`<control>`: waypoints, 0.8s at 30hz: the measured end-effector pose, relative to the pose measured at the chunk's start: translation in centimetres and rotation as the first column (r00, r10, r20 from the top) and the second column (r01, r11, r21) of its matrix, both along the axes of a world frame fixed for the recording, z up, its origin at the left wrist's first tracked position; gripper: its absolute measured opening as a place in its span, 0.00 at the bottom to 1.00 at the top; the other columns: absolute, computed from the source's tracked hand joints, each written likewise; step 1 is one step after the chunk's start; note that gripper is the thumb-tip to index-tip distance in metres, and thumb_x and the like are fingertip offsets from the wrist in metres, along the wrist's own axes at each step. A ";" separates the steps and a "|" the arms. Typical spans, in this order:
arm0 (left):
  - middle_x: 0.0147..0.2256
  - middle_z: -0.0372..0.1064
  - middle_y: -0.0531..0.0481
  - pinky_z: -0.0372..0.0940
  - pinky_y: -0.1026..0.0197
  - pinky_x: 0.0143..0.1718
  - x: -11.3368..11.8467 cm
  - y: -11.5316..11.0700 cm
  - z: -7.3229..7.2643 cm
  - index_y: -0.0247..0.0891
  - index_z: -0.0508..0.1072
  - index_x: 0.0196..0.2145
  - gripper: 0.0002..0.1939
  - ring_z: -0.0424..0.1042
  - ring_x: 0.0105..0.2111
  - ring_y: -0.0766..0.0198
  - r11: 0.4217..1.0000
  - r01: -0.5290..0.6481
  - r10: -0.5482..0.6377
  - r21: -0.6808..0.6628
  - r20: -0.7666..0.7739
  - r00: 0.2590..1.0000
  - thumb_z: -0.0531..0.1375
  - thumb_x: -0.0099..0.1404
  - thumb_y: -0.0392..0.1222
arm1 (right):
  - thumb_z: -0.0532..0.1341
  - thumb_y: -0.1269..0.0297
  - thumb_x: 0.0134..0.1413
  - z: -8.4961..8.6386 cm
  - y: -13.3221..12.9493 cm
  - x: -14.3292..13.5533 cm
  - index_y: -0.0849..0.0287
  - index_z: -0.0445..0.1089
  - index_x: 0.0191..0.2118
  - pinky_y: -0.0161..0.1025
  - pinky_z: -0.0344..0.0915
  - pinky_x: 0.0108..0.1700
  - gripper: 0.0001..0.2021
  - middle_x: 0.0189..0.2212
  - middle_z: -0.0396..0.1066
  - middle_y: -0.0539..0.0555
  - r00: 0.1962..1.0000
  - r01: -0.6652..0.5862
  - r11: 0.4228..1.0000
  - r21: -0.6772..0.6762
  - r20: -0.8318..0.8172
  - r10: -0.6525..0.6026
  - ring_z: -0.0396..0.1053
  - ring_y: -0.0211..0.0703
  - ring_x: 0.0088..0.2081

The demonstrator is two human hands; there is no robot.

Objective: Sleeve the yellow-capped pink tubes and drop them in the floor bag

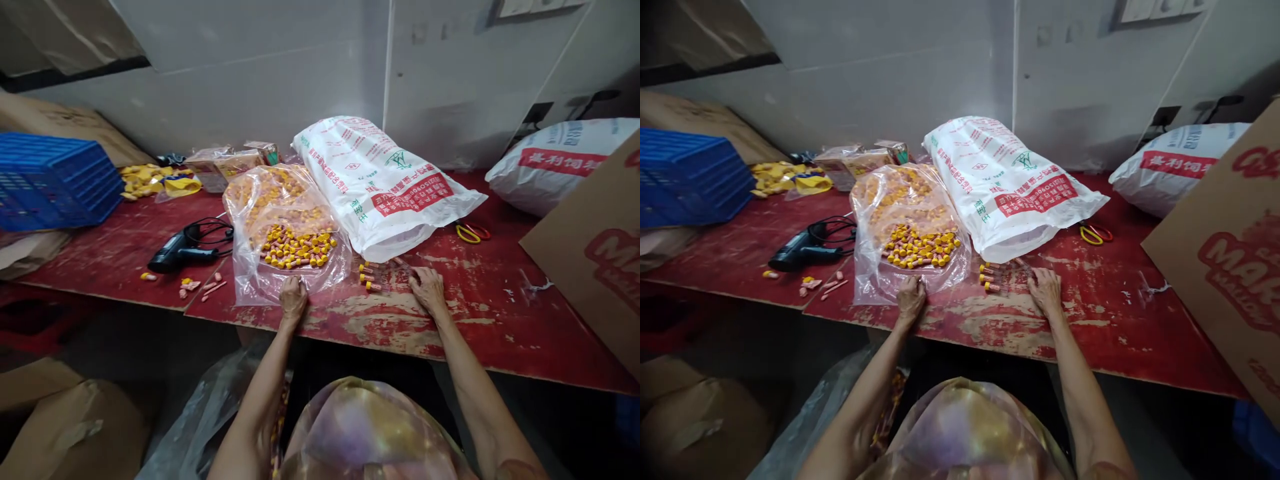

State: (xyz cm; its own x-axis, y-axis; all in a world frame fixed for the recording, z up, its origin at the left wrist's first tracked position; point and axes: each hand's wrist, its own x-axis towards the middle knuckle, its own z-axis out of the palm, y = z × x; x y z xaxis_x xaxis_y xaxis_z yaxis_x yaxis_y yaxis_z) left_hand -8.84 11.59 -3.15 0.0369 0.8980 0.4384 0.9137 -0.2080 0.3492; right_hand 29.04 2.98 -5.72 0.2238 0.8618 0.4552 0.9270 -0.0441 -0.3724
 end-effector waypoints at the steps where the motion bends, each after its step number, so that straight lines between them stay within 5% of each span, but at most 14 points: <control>1: 0.34 0.70 0.42 0.60 0.54 0.42 0.0 0.0 0.0 0.38 0.71 0.36 0.12 0.68 0.40 0.53 1.000 -0.002 0.002 -0.001 -0.003 1.000 0.48 0.61 0.33 | 0.52 0.62 0.56 0.0 0.0 0.0 0.59 0.69 0.46 0.44 0.53 0.45 0.16 0.44 0.70 0.58 1.000 -0.001 1.000 0.004 0.007 0.001 0.61 0.48 0.44; 24: 0.34 0.69 0.43 0.60 0.55 0.40 -0.3 -0.1 -0.8 0.38 0.70 0.35 0.11 0.68 0.38 0.55 0.994 -0.100 0.098 0.038 0.051 0.994 0.49 0.61 0.31 | 0.52 0.58 0.57 -0.4 0.6 -0.4 0.62 0.69 0.45 0.44 0.53 0.39 0.17 0.37 0.70 0.59 0.931 -0.050 0.998 0.040 0.363 0.032 0.60 0.49 0.39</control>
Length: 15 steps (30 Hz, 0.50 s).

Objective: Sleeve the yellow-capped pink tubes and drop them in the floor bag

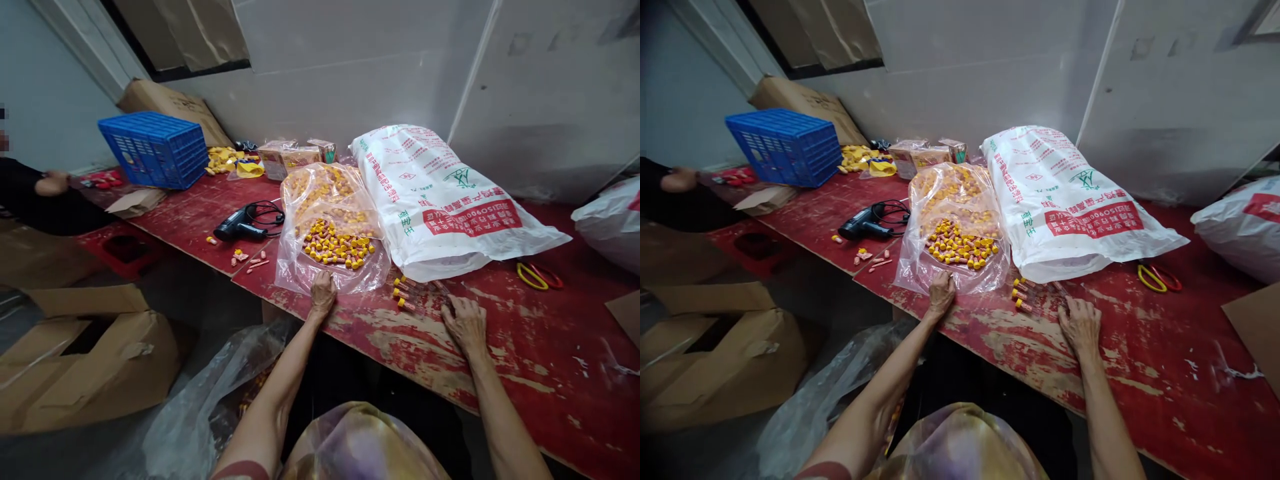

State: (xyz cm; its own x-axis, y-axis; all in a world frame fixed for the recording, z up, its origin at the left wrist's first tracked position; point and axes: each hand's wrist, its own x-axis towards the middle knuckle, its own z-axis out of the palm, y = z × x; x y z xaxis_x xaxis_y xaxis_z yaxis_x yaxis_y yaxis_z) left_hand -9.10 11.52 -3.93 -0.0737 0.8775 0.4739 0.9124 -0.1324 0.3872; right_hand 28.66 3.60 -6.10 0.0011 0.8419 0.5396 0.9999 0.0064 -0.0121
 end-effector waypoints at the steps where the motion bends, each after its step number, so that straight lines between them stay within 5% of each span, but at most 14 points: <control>1: 0.35 0.69 0.42 0.60 0.55 0.41 0.0 0.0 0.0 0.38 0.70 0.36 0.12 0.68 0.39 0.54 1.000 -0.016 0.016 0.009 0.006 1.000 0.48 0.62 0.31 | 0.52 0.59 0.57 0.0 0.0 0.0 0.62 0.69 0.45 0.44 0.53 0.40 0.16 0.38 0.70 0.59 1.000 0.003 1.000 -0.004 0.006 -0.003 0.60 0.49 0.39; 8: 0.39 0.69 0.41 0.58 0.51 0.46 -1.2 2.8 1.2 0.39 0.71 0.38 0.14 0.65 0.43 0.52 0.994 -0.104 0.103 0.030 0.026 0.994 0.47 0.63 0.31 | 0.53 0.61 0.55 0.1 0.2 -0.1 0.62 0.69 0.46 0.45 0.52 0.42 0.16 0.39 0.70 0.60 0.999 -0.019 1.000 -0.024 -0.032 0.019 0.60 0.50 0.41; 15: 0.37 0.69 0.37 0.58 0.48 0.42 -1.8 6.5 2.3 0.37 0.71 0.34 0.09 0.64 0.44 0.45 0.995 -0.056 0.056 -0.077 -0.004 0.998 0.53 0.58 0.34 | 0.53 0.61 0.56 1.0 -0.1 -0.7 0.61 0.68 0.48 0.46 0.51 0.44 0.16 0.39 0.71 0.59 0.997 0.001 0.999 -0.041 -0.073 -0.004 0.60 0.50 0.41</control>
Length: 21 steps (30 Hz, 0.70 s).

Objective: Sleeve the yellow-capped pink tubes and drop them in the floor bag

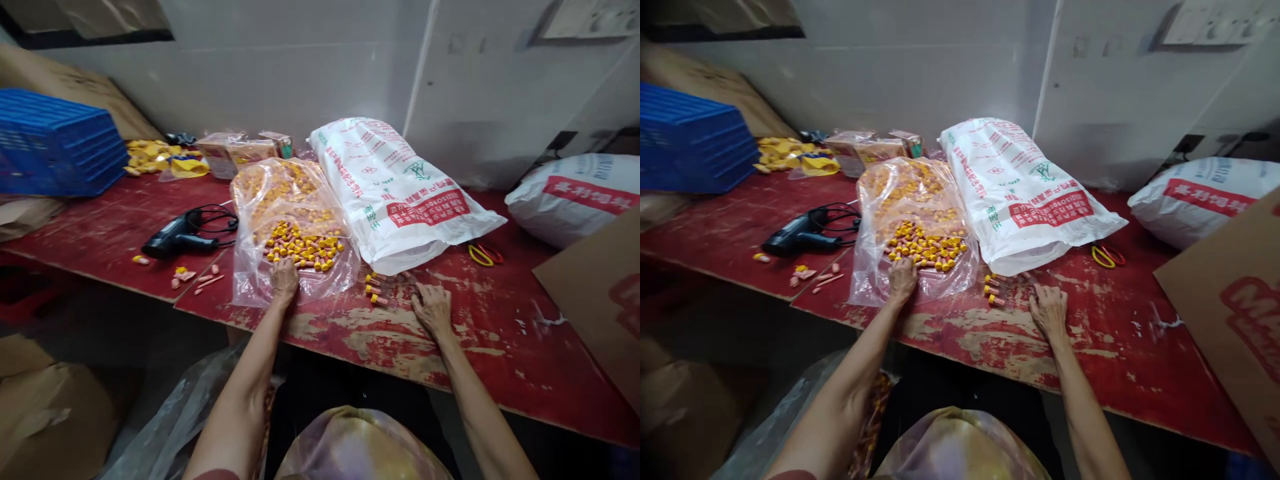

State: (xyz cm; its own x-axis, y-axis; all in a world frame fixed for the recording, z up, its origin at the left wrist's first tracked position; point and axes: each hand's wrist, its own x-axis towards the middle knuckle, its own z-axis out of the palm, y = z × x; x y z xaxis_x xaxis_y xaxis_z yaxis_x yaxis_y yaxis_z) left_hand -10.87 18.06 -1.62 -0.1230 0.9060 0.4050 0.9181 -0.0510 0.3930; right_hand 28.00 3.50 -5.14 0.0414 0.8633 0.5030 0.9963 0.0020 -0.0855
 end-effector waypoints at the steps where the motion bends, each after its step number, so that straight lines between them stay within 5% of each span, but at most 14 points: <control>1: 0.37 0.69 0.36 0.58 0.48 0.42 0.0 0.2 0.0 0.36 0.71 0.35 0.09 0.64 0.44 0.45 1.000 0.008 -0.008 -0.009 0.003 1.000 0.53 0.57 0.34 | 0.53 0.62 0.56 0.1 0.0 -0.1 0.61 0.68 0.48 0.46 0.52 0.43 0.17 0.39 0.71 0.59 1.000 0.001 1.000 -0.013 -0.006 -0.002 0.60 0.50 0.41; 9: 0.35 0.69 0.39 0.57 0.42 0.46 0.4 -0.6 0.5 0.36 0.70 0.33 0.08 0.65 0.43 0.44 0.998 0.056 -0.055 -0.007 0.122 0.991 0.56 0.55 0.40 | 0.54 0.61 0.54 0.5 0.0 0.0 0.60 0.67 0.50 0.46 0.56 0.44 0.19 0.38 0.69 0.57 0.944 0.017 1.000 0.013 -0.328 -0.012 0.61 0.48 0.40; 11: 0.36 0.69 0.41 0.58 0.44 0.47 1.2 -1.8 1.0 0.36 0.69 0.37 0.11 0.66 0.43 0.47 0.998 0.057 -0.063 0.031 0.213 0.975 0.57 0.56 0.43 | 0.54 0.60 0.53 0.6 -0.4 0.1 0.58 0.63 0.54 0.43 0.60 0.42 0.22 0.37 0.68 0.55 0.788 0.062 0.994 0.088 -0.616 0.005 0.62 0.44 0.37; 15: 0.34 0.69 0.49 0.65 0.56 0.38 4.9 -6.6 1.6 0.39 0.67 0.39 0.14 0.70 0.34 0.60 0.987 0.155 -0.159 0.044 0.431 0.888 0.55 0.60 0.50 | 0.59 0.57 0.49 1.4 -1.9 -0.9 0.56 0.63 0.49 0.37 0.63 0.35 0.20 0.36 0.66 0.51 0.241 0.093 0.982 0.164 -0.961 0.138 0.64 0.38 0.32; 16: 0.33 0.69 0.51 0.66 0.59 0.36 6.3 -8.1 1.6 0.40 0.66 0.39 0.14 0.70 0.32 0.63 0.975 0.220 -0.200 0.022 0.506 0.839 0.55 0.60 0.50 | 0.60 0.57 0.48 1.6 -2.3 -1.4 0.56 0.65 0.45 0.36 0.63 0.33 0.18 0.34 0.66 0.50 0.136 0.071 0.984 0.162 -0.979 0.151 0.63 0.37 0.30; 18: 0.33 0.70 0.52 0.67 0.61 0.34 9.3 -11.1 1.6 0.41 0.67 0.38 0.13 0.71 0.31 0.65 0.908 0.418 -0.221 -0.026 0.818 0.531 0.59 0.58 0.49 | 0.62 0.57 0.46 2.2 -2.9 -2.8 0.56 0.65 0.38 0.34 0.61 0.29 0.13 0.30 0.64 0.48 -0.031 0.007 0.990 0.143 -0.989 0.144 0.62 0.35 0.26; 21: 0.32 0.71 0.52 0.67 0.62 0.34 13.3 -14.2 1.3 0.40 0.70 0.35 0.13 0.71 0.30 0.66 0.796 0.599 -0.065 -0.086 0.972 0.226 0.63 0.54 0.47 | 0.63 0.58 0.45 3.0 -3.7 -5.2 0.55 0.66 0.36 0.34 0.62 0.30 0.12 0.28 0.63 0.48 -0.109 -0.093 0.989 0.116 -0.988 0.105 0.62 0.35 0.26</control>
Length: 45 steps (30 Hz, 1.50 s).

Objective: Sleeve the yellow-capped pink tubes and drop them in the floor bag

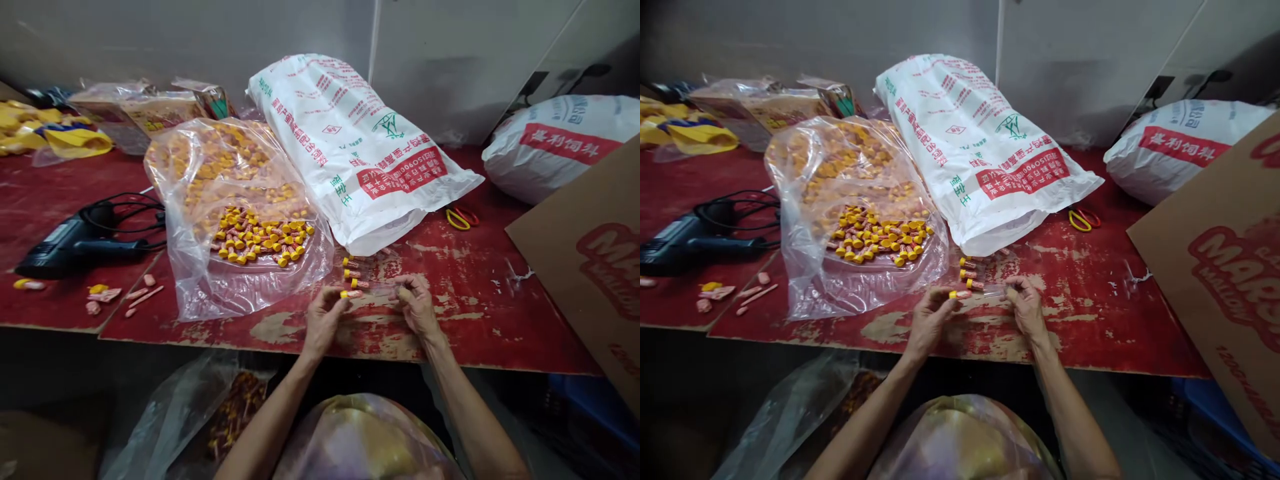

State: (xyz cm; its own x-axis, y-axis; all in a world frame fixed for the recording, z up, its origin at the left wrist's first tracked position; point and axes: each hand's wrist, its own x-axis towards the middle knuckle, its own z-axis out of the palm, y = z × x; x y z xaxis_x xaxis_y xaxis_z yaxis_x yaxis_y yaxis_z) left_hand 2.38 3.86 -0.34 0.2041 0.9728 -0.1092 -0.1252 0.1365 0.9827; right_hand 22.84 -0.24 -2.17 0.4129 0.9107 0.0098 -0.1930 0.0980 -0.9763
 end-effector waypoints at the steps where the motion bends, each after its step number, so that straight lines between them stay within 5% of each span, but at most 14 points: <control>1: 0.32 0.72 0.52 0.67 0.61 0.34 0.9 -0.6 -0.2 0.40 0.71 0.35 0.13 0.71 0.30 0.66 0.999 0.019 -0.017 -0.042 0.048 0.999 0.64 0.53 0.47 | 0.64 0.58 0.46 0.2 -0.2 -0.6 0.55 0.66 0.37 0.34 0.63 0.31 0.12 0.29 0.64 0.48 0.999 -0.027 1.000 -0.004 0.036 0.027 0.63 0.36 0.28; 6: 0.34 0.74 0.52 0.68 0.60 0.39 2.4 -1.9 -1.0 0.41 0.73 0.35 0.13 0.73 0.34 0.64 0.992 -0.069 0.084 -0.106 0.145 0.986 0.66 0.51 0.43 | 0.62 0.60 0.50 0.9 -0.9 -2.5 0.55 0.68 0.39 0.36 0.64 0.39 0.09 0.36 0.66 0.51 0.930 -0.181 0.983 -0.024 0.322 0.178 0.65 0.39 0.37; 12: 0.42 0.75 0.48 0.65 0.56 0.49 1.9 -3.2 -1.0 0.41 0.77 0.40 0.12 0.72 0.44 0.59 0.991 -0.135 0.135 -0.002 -0.054 0.989 0.60 0.59 0.44 | 0.56 0.61 0.58 1.1 -1.1 -3.8 0.55 0.69 0.45 0.41 0.63 0.46 0.11 0.41 0.69 0.55 0.743 -0.289 0.954 -0.077 0.611 0.274 0.66 0.44 0.44; 18: 0.42 0.76 0.48 0.66 0.58 0.48 1.7 -4.0 -1.3 0.39 0.76 0.45 0.15 0.73 0.43 0.60 0.997 -0.049 0.054 0.061 -0.090 0.994 0.56 0.63 0.42 | 0.57 0.61 0.58 0.8 -1.2 -5.1 0.56 0.70 0.42 0.38 0.65 0.43 0.09 0.37 0.70 0.52 0.751 -0.274 0.956 -0.100 0.599 0.278 0.68 0.41 0.40; 21: 0.44 0.75 0.47 0.66 0.59 0.47 1.7 -4.0 -1.1 0.39 0.74 0.47 0.16 0.73 0.43 0.60 0.988 -0.020 0.044 0.155 -0.150 0.988 0.54 0.65 0.40 | 0.57 0.60 0.58 0.5 -1.6 -6.0 0.56 0.70 0.41 0.38 0.65 0.43 0.09 0.37 0.70 0.53 0.785 -0.157 0.985 -0.072 0.597 0.168 0.68 0.41 0.40; 25: 0.38 0.76 0.47 0.66 0.60 0.43 1.4 -2.4 0.1 0.39 0.76 0.40 0.12 0.73 0.38 0.62 0.926 0.150 -0.038 0.346 -0.311 0.950 0.54 0.64 0.37 | 0.56 0.59 0.58 0.0 -1.5 -5.5 0.56 0.69 0.43 0.40 0.65 0.44 0.11 0.40 0.71 0.53 0.807 -0.143 0.988 -0.063 0.570 0.153 0.69 0.43 0.42; 27: 0.35 0.75 0.48 0.66 0.61 0.40 0.4 -0.6 0.8 0.40 0.76 0.36 0.10 0.73 0.36 0.63 0.895 0.133 0.042 0.426 -0.377 0.925 0.54 0.63 0.36 | 0.56 0.58 0.58 -0.2 -0.8 -4.1 0.56 0.69 0.44 0.41 0.65 0.45 0.12 0.41 0.70 0.54 0.756 -0.138 0.989 -0.061 0.639 0.144 0.68 0.44 0.42; 29: 0.34 0.73 0.47 0.65 0.61 0.38 -1.3 1.7 1.2 0.39 0.74 0.35 0.09 0.71 0.35 0.62 0.867 -0.011 0.267 0.498 -0.445 0.855 0.54 0.63 0.35 | 0.56 0.57 0.57 -0.6 0.1 -2.4 0.57 0.69 0.44 0.43 0.64 0.47 0.13 0.42 0.69 0.56 0.687 -0.057 0.998 -0.026 0.724 0.058 0.67 0.45 0.44; 31: 0.35 0.70 0.44 0.64 0.58 0.38 -3.5 4.4 1.0 0.36 0.73 0.36 0.09 0.70 0.36 0.59 0.823 -0.146 0.487 0.549 -0.549 0.680 0.53 0.62 0.37 | 0.55 0.57 0.58 -0.9 0.8 -0.9 0.58 0.68 0.45 0.44 0.62 0.48 0.14 0.43 0.69 0.57 0.607 0.010 1.000 0.012 0.795 -0.016 0.66 0.46 0.44; 34: 0.41 0.67 0.37 0.62 0.52 0.41 -6.3 8.5 0.2 0.33 0.71 0.39 0.11 0.67 0.41 0.50 0.827 -0.165 0.550 0.538 -0.713 0.435 0.54 0.60 0.39 | 0.54 0.58 0.58 -1.5 1.7 0.7 0.58 0.68 0.45 0.45 0.60 0.49 0.14 0.43 0.69 0.57 0.443 0.014 1.000 0.021 0.896 -0.025 0.65 0.47 0.45; 39: 0.38 0.68 0.37 0.58 0.48 0.46 -8.0 12.1 -0.8 0.36 0.70 0.30 0.04 0.64 0.46 0.45 0.863 -0.110 0.470 0.492 -0.706 0.529 0.56 0.55 0.37 | 0.49 0.64 0.59 -1.3 5.0 2.3 0.61 0.67 0.47 0.43 0.58 0.49 0.15 0.45 0.69 0.59 0.258 0.181 0.983 0.018 0.964 -0.065 0.62 0.47 0.45; 45: 0.34 0.70 0.45 0.60 0.52 0.45 -8.6 10.5 -1.2 0.38 0.71 0.34 0.08 0.68 0.39 0.54 0.842 -0.287 0.517 0.456 -0.530 0.672 0.55 0.57 0.41 | 0.51 0.64 0.56 -0.1 9.6 3.8 0.62 0.70 0.42 0.45 0.57 0.46 0.13 0.37 0.70 0.61 0.166 0.180 0.981 -0.068 0.985 0.038 0.61 0.50 0.41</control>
State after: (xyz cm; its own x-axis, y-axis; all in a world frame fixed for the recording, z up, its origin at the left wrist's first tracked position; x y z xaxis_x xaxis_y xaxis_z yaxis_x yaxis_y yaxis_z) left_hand -6.20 14.34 -1.53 -0.2168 0.9417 0.2575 0.5470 -0.1013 0.8310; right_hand 26.67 9.35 -2.25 0.2232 0.9112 0.3462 0.9321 -0.0955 -0.3494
